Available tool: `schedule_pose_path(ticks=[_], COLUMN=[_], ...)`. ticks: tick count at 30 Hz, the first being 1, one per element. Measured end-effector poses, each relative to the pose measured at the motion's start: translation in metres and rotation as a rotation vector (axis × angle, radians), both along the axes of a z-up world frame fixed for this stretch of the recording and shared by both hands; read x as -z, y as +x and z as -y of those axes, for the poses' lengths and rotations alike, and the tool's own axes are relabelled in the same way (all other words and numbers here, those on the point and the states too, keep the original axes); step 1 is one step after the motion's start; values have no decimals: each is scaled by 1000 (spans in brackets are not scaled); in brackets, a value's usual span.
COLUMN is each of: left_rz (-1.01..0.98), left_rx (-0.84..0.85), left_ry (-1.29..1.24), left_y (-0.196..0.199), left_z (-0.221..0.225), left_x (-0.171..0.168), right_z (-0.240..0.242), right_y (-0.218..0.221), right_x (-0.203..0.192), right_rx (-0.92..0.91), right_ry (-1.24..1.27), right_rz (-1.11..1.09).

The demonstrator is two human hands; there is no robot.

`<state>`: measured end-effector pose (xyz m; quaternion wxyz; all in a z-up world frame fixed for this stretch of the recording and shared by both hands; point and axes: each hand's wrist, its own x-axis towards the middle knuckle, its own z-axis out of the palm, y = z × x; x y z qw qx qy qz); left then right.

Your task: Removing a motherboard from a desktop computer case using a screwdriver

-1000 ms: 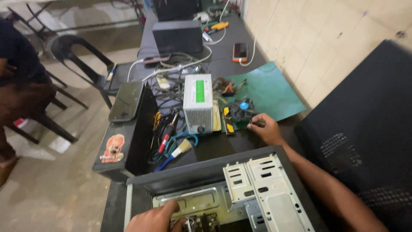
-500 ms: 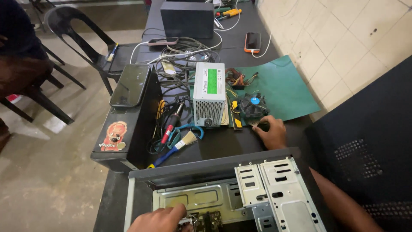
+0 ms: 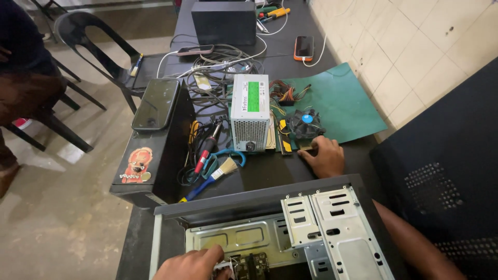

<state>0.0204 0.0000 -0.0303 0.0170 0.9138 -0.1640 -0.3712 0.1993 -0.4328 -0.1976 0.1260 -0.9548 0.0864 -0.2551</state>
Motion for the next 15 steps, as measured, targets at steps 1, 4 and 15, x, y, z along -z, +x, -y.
schedule_pose_path(ticks=[1, 4, 15], left_rz=[0, -14, 187], left_rx=[2, 25, 34], left_ry=[3, 13, -84], left_y=[1, 2, -10], left_z=[0, 1, -9], left_x=[0, -1, 12], right_z=[-1, -2, 14], right_y=[0, 1, -3], right_x=[-1, -4, 0], right_rx=[2, 9, -60], right_ry=[3, 43, -83], right_rz=[0, -53, 356])
